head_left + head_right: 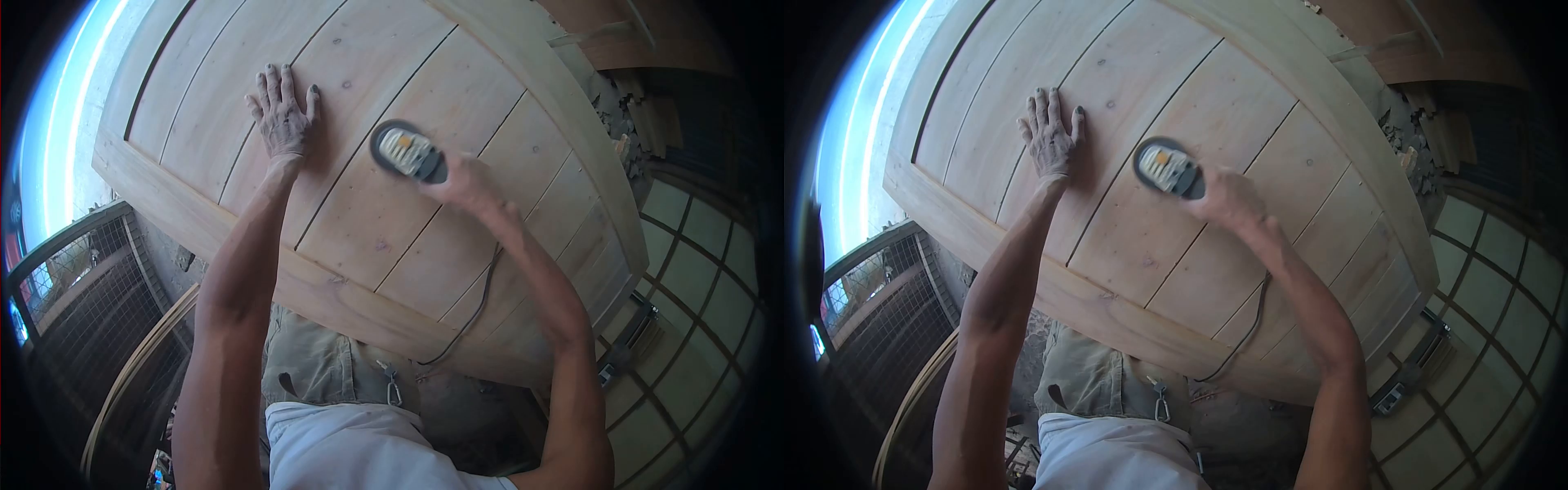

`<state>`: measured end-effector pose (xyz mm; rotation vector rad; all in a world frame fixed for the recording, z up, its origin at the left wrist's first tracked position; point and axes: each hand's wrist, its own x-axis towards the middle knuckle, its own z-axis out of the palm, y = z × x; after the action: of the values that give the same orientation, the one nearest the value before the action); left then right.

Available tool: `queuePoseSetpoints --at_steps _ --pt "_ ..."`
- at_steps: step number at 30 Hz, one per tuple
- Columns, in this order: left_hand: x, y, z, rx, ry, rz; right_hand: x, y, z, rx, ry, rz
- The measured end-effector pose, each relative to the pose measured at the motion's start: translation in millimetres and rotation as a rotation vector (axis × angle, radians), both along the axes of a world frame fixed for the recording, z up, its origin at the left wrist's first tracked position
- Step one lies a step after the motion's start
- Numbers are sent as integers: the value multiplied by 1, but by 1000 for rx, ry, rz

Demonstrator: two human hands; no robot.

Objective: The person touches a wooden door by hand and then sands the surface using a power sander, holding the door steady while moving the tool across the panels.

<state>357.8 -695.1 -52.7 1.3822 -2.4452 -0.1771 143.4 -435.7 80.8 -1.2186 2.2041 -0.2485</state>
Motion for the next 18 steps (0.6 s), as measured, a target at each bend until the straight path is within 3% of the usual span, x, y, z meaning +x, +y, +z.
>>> queuePoseSetpoints --at_steps 2,5,13,18 --pt "-2 -2 1 9 6 4 14 -3 -8 -67 -31 97" --pt "1 0 1 10 -7 -2 -8 -29 0 34 7 56" --pt "0 -1 3 16 -15 2 -119 -73 -9 -54 163 -173" --pt "0 -2 3 20 -16 -1 -89 -64 7 44 69 -149"
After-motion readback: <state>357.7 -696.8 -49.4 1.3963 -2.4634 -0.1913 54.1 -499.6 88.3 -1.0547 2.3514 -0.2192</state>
